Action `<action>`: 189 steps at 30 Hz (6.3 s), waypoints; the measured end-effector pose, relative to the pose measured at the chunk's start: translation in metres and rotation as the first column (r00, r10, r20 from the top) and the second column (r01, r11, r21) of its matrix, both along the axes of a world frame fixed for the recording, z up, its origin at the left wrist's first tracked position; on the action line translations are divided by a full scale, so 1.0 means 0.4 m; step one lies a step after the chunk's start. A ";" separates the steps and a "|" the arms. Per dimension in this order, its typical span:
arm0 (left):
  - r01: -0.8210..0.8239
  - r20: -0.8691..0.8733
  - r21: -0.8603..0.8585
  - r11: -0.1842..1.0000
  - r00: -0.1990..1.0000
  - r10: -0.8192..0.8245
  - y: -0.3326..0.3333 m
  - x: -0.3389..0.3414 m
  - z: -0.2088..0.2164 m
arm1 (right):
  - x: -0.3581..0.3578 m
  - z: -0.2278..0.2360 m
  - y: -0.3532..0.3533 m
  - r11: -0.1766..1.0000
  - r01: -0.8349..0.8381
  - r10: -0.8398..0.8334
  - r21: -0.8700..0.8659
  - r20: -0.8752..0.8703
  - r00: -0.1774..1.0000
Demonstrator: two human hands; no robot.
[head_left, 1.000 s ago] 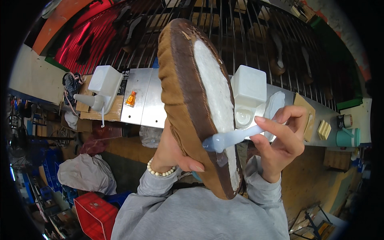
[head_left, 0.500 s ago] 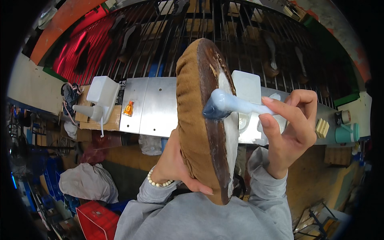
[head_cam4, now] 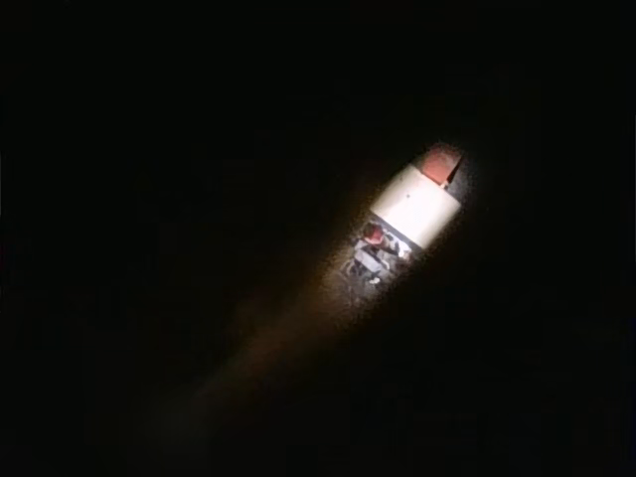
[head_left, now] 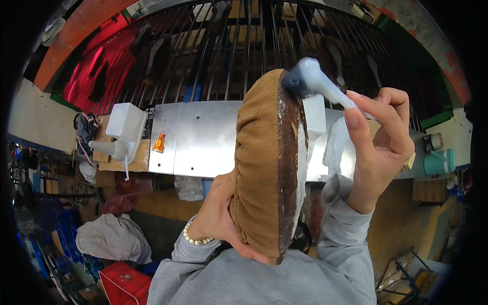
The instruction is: The person holds a brown shoe and repeatedly applies a white substance to the sole using a small brush. The person rotates the shoe to cover different areas of the sole and places it on a metal rack between applications.
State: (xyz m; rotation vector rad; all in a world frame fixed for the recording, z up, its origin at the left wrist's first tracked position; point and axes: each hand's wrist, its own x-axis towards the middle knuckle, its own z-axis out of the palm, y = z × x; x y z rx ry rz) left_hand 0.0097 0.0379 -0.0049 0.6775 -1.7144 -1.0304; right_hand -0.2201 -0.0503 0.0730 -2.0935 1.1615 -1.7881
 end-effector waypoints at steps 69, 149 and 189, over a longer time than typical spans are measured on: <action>-0.202 -0.496 0.494 0.846 0.734 0.465 0.045 0.028 0.030 | -0.019 -0.078 0.054 0.934 -0.306 0.325 0.183 -0.089 0.941; 0.386 -0.820 0.413 0.825 0.551 0.153 0.023 0.009 -0.125 | -0.102 -0.167 -0.073 0.582 -0.722 0.734 0.375 0.140 0.664; -0.651 -0.406 -0.290 0.701 0.747 0.526 -0.090 0.024 -0.031 | 0.015 -0.022 0.088 0.998 -0.041 0.036 -0.043 -0.112 0.993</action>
